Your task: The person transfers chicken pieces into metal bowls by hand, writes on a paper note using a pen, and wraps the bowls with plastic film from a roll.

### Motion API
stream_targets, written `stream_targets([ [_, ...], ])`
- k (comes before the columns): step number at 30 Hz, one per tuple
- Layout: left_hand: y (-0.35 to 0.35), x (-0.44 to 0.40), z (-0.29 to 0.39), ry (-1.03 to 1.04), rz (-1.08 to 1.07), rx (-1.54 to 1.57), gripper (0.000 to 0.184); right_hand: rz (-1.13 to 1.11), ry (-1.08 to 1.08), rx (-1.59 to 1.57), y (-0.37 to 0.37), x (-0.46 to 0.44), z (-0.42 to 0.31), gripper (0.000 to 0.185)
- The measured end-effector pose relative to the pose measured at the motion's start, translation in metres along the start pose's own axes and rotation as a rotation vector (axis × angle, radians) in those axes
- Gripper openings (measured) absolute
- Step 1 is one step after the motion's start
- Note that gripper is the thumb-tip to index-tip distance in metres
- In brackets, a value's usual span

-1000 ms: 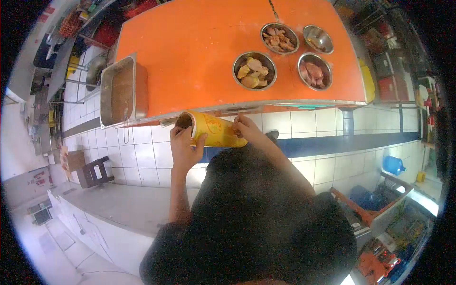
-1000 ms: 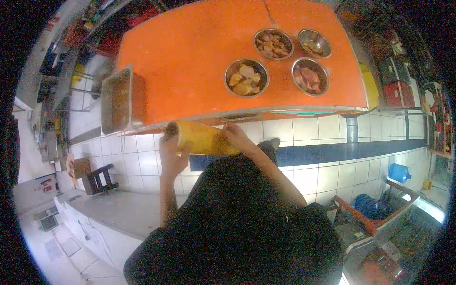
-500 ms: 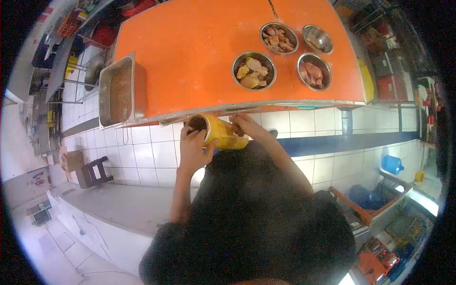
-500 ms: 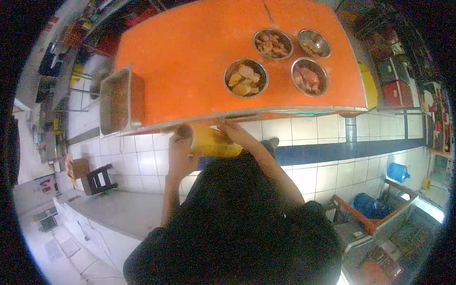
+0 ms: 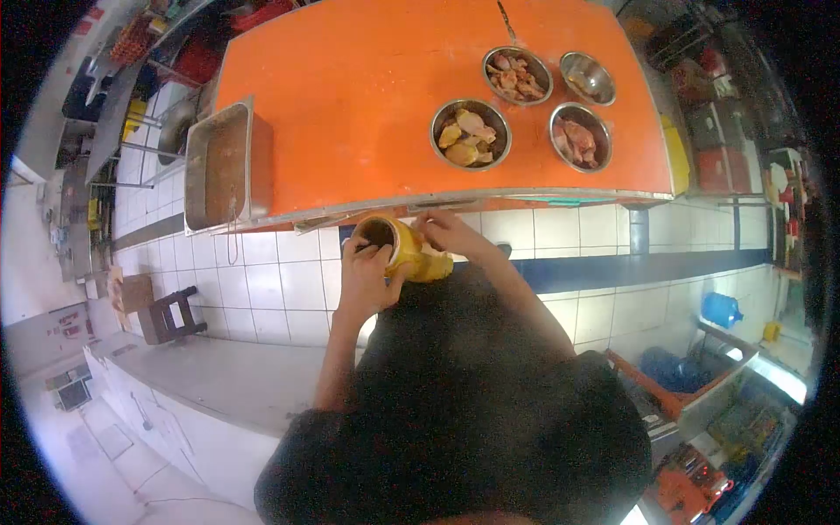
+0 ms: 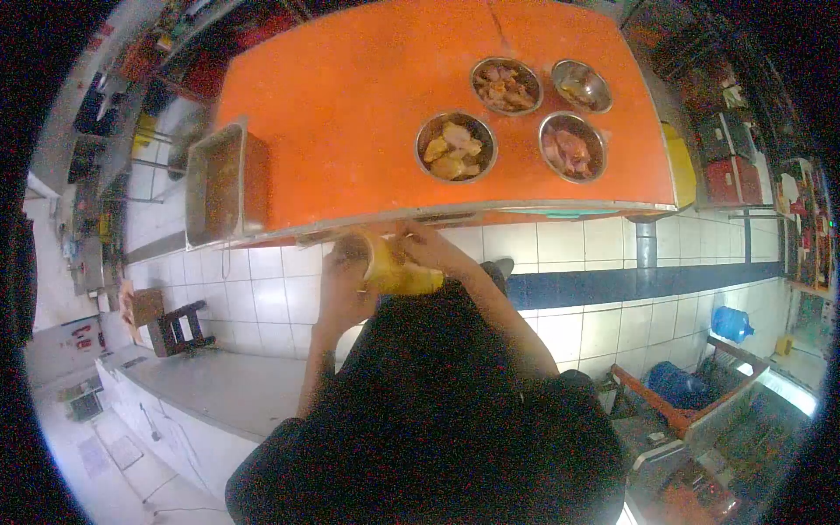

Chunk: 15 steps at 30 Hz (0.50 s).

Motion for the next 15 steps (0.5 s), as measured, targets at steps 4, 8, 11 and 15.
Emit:
stream_targets([
  [4, 0.003, 0.006, -0.005, 0.008, 0.048, -0.086, 0.029, -0.082, -0.380, -0.006, 0.016, 0.003, -0.023, 0.017],
  [8, -0.007, 0.003, 0.007, -0.001, 0.024, -0.018, 0.031, 0.075, -0.191, -0.539, 0.011, -0.001, -0.011, 0.019],
  [11, -0.007, -0.004, 0.012, -0.003, -0.040, -0.028, 0.031, 0.013, -0.141, 0.017, 0.013, 0.008, -0.036, 0.018],
  [15, -0.005, 0.001, 0.014, 0.069, -0.037, -0.061, 0.030, -0.184, -0.115, 0.209, 0.021, -0.001, -0.041, 0.018],
])
Point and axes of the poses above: each hand's wrist, its own x-axis away from the middle knuckle, its own y-axis out of the palm, z = x × y, the point moved 7 cm from there along -x, towards the middle knuckle, and after that the axes turned 13 degrees about -y, right-handed, at the moved point
